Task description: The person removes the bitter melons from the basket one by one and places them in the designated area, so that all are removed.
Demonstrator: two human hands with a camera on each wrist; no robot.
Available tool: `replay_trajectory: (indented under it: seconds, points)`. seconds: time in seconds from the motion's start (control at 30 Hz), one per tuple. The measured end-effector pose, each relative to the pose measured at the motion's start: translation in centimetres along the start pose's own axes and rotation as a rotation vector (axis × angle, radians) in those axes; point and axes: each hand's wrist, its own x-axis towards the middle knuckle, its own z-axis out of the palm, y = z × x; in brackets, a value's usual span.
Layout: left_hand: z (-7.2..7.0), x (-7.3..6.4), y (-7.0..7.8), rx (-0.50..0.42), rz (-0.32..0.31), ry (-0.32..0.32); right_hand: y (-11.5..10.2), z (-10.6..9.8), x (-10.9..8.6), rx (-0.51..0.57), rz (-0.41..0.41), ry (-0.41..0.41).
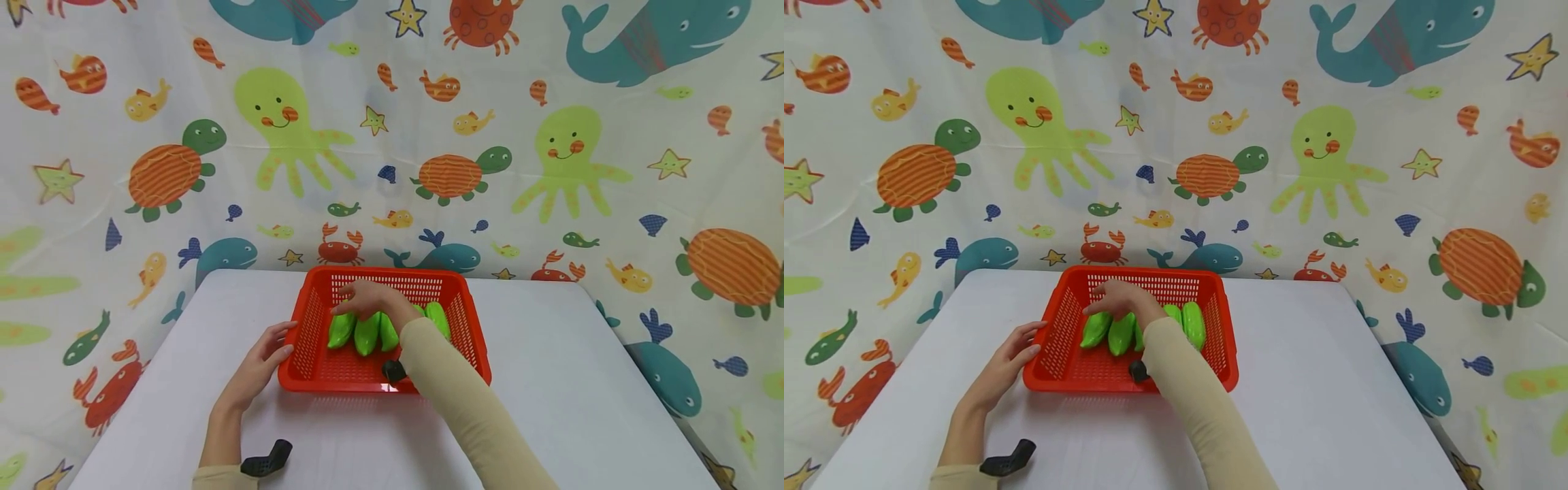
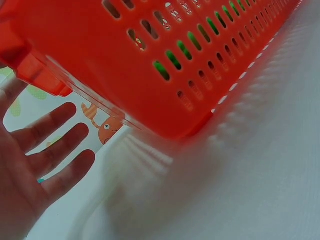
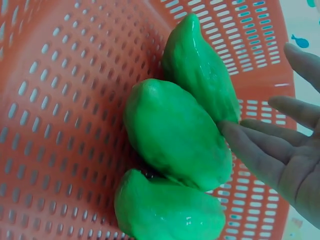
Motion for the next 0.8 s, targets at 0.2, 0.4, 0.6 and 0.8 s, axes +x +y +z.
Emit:
replay_trajectory:
  seconds: [0.2, 0.4, 0.6, 0.8]
  points:
    - [-0.1, 0.0, -0.1, -0.006, -0.003, 0.002, 0.3, 0.2, 0.5, -0.013, -0.027, -0.027]
    - [-0.1, 0.1, -0.2, -0.014, 0.003, -0.004, 0.5, 0.4, 0.7, -0.098, -0.046, -0.038]
    - [-0.2, 0.0, -0.2, -0.015, 0.007, -0.005, 0.4, 0.5, 1.2, -0.240, -0.080, -0.041]
    - [-0.5, 0.4, -0.5, -0.020, 0.022, -0.023, 0.3, 1.0, 1.8, -0.382, -0.092, -0.006]
